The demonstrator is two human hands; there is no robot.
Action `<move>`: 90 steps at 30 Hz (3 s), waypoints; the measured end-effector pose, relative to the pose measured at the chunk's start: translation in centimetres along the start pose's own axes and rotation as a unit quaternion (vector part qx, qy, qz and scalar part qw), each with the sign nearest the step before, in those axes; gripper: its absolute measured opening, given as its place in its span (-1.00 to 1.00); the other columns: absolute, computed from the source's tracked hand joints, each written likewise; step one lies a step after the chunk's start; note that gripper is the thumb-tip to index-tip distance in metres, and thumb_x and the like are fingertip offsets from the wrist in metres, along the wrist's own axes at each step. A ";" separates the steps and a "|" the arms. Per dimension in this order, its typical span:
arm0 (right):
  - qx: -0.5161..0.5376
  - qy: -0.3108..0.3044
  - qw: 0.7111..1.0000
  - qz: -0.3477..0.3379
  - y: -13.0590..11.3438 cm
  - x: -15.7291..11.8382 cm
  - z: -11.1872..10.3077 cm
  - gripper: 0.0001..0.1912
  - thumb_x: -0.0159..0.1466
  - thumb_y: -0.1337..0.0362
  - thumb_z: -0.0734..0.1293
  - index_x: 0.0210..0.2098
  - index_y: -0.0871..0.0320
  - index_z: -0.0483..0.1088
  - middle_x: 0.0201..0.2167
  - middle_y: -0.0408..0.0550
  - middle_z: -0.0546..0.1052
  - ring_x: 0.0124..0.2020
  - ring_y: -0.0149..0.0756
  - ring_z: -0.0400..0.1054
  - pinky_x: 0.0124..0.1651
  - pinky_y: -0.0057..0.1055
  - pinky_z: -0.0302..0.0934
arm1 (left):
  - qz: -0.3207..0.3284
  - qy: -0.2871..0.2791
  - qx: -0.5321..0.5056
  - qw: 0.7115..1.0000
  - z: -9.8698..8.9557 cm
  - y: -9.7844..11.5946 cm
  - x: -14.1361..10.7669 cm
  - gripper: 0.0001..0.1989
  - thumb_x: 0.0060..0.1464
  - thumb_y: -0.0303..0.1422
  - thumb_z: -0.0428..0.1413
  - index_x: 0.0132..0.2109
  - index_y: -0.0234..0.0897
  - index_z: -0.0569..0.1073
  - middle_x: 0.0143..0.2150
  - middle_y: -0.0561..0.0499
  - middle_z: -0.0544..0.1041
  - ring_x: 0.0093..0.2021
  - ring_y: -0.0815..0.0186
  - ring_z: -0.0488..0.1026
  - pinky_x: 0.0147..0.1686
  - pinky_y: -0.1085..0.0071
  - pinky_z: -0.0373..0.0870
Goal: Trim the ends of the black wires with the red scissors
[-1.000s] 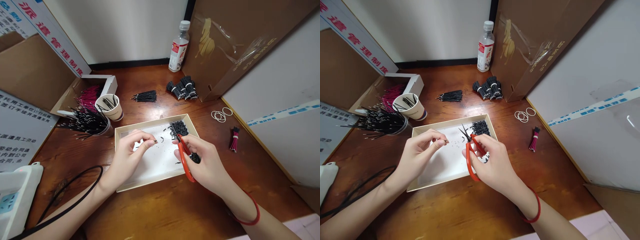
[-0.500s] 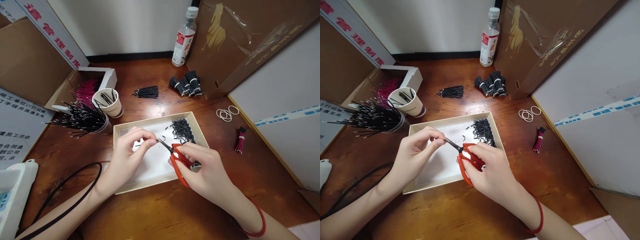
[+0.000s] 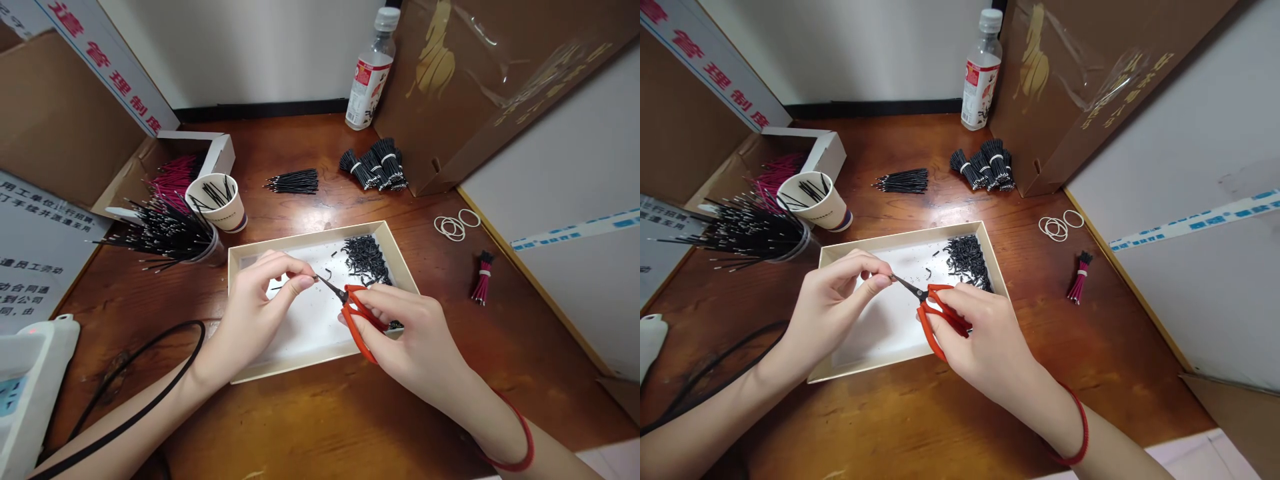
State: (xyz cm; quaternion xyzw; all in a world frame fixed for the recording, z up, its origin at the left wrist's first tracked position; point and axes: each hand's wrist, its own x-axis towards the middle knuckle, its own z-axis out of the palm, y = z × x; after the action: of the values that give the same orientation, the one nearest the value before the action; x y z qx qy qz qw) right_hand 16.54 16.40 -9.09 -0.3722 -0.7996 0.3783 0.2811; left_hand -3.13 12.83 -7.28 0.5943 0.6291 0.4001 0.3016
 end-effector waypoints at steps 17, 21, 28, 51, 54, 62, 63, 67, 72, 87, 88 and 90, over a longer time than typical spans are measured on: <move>0.275 0.026 0.956 0.101 -0.6 3.6 0.9 -0.77 0.10 0.20 0.50 -0.37 0.18 0.42 -0.43 -0.12 0.52 -0.36 -0.35 0.48 -0.29 -0.43 0.39 | -0.023 -0.022 -0.040 0.999 0.4 0.2 0.0 -0.90 0.08 -0.38 0.18 -0.37 -0.26 0.56 -0.39 0.03 0.58 -0.34 0.32 0.46 -0.28 0.38 0.34; 0.294 0.048 0.948 0.109 -0.8 3.0 1.1 -0.79 0.09 0.24 0.50 -0.37 0.17 0.42 -0.41 -0.12 0.53 -0.34 -0.36 0.46 -0.27 -0.44 0.39 | -0.068 -0.052 -0.042 0.995 0.3 0.3 0.0 -0.85 0.09 -0.31 0.18 -0.36 -0.28 0.57 -0.38 0.02 0.58 -0.33 0.31 0.46 -0.26 0.38 0.33; 0.359 0.096 0.912 0.174 -1.3 2.6 1.5 -0.81 0.05 0.35 0.52 -0.38 0.14 0.45 -0.37 -0.17 0.52 -0.36 -0.45 0.42 -0.32 -0.53 0.34 | -0.080 -0.103 -0.046 0.990 0.1 0.4 0.4 -0.78 0.16 -0.30 0.10 -0.37 -0.28 0.57 -0.43 0.03 0.54 -0.36 0.34 0.39 -0.31 0.41 0.27; 0.590 -0.006 0.743 0.318 -1.0 2.0 0.3 -0.91 0.15 0.37 0.45 -0.32 0.12 0.51 -0.34 -0.14 0.58 -0.49 -0.60 0.34 -0.35 -0.63 0.23 | -0.036 -0.012 -0.039 0.999 0.2 0.5 0.3 -0.89 0.07 -0.44 0.18 -0.41 -0.28 0.55 -0.51 0.08 0.47 -0.45 0.41 0.34 -0.39 0.43 0.28; 0.588 -0.006 0.743 0.319 -1.1 2.0 0.3 -0.91 0.15 0.37 0.45 -0.32 0.12 0.50 -0.36 -0.15 0.57 -0.50 -0.60 0.33 -0.35 -0.62 0.23 | -0.040 -0.009 -0.039 0.998 0.3 0.5 0.2 -0.90 0.06 -0.44 0.18 -0.41 -0.28 0.56 -0.50 0.07 0.46 -0.44 0.40 0.35 -0.38 0.42 0.28; 0.576 -0.006 0.752 0.321 -0.9 1.8 0.3 -0.87 0.14 0.31 0.46 -0.30 0.09 0.48 -0.41 -0.14 0.56 -0.44 -0.51 0.39 -0.33 -0.57 0.23 | -0.047 -0.014 -0.034 0.998 0.1 0.6 0.1 -0.92 0.04 -0.41 0.20 -0.40 -0.28 0.56 -0.49 0.04 0.46 -0.42 0.37 0.34 -0.36 0.39 0.28; 0.572 -0.007 0.756 0.318 -0.9 1.8 0.3 -0.86 0.14 0.30 0.46 -0.29 0.09 0.48 -0.40 -0.14 0.56 -0.42 -0.50 0.40 -0.34 -0.56 0.23 | -0.048 -0.014 -0.034 0.998 0.1 0.6 0.2 -0.92 0.03 -0.41 0.20 -0.40 -0.28 0.57 -0.48 0.04 0.47 -0.42 0.37 0.34 -0.35 0.39 0.27; 0.505 0.004 0.816 0.281 -0.9 2.0 0.9 -0.82 0.08 0.29 0.50 -0.34 0.09 0.46 -0.38 -0.16 0.56 -0.33 -0.42 0.44 -0.31 -0.51 0.26 | -0.049 -0.019 -0.029 0.998 0.2 0.6 0.2 -0.94 0.02 -0.40 0.21 -0.38 -0.27 0.58 -0.49 0.05 0.45 -0.42 0.37 0.35 -0.34 0.40 0.27; 0.326 -0.036 0.923 0.202 -0.4 3.5 -0.5 -0.74 -0.08 0.34 0.56 -0.46 0.15 0.43 -0.47 -0.15 0.52 -0.39 -0.35 0.42 -0.26 -0.38 0.32 | -0.017 -0.033 -0.010 0.999 0.6 0.2 0.1 -0.94 0.02 -0.41 0.20 -0.37 -0.25 0.59 -0.50 0.06 0.44 -0.41 0.36 0.36 -0.33 0.43 0.26; -0.062 -0.001 0.977 0.205 3.1 18.9 1.8 -0.83 0.30 0.25 0.35 -0.28 0.27 0.42 -0.28 -0.06 0.50 -0.25 -0.34 0.42 -0.17 -0.33 0.35 | -0.039 -0.020 -0.046 0.998 0.6 0.3 0.4 -0.84 0.11 -0.41 0.01 -0.32 -0.33 0.49 -0.33 -0.05 0.57 -0.32 0.29 0.41 -0.27 0.40 0.28; -0.075 0.000 0.977 0.198 3.1 18.9 2.1 -0.84 0.31 0.25 0.35 -0.27 0.26 0.43 -0.26 -0.05 0.50 -0.22 -0.32 0.42 -0.14 -0.31 0.35 | -0.038 -0.021 -0.047 0.998 0.7 0.2 0.4 -0.84 0.10 -0.41 0.02 -0.32 -0.33 0.49 -0.34 -0.05 0.57 -0.33 0.28 0.41 -0.28 0.40 0.28; -0.087 -0.006 0.979 0.183 3.1 18.9 2.5 -0.83 0.32 0.23 0.34 -0.25 0.26 0.43 -0.24 -0.05 0.50 -0.21 -0.32 0.42 -0.13 -0.30 0.35 | -0.038 -0.024 -0.048 0.998 0.8 0.2 0.5 -0.83 0.10 -0.43 0.01 -0.32 -0.34 0.50 -0.35 -0.05 0.57 -0.33 0.28 0.42 -0.29 0.41 0.29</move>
State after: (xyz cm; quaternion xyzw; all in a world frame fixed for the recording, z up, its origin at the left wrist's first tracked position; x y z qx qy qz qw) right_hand 5.28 32.04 -9.86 -0.5330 -0.7496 0.3540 0.1692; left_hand -2.44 13.39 -7.45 0.5639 0.6239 0.4038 0.3602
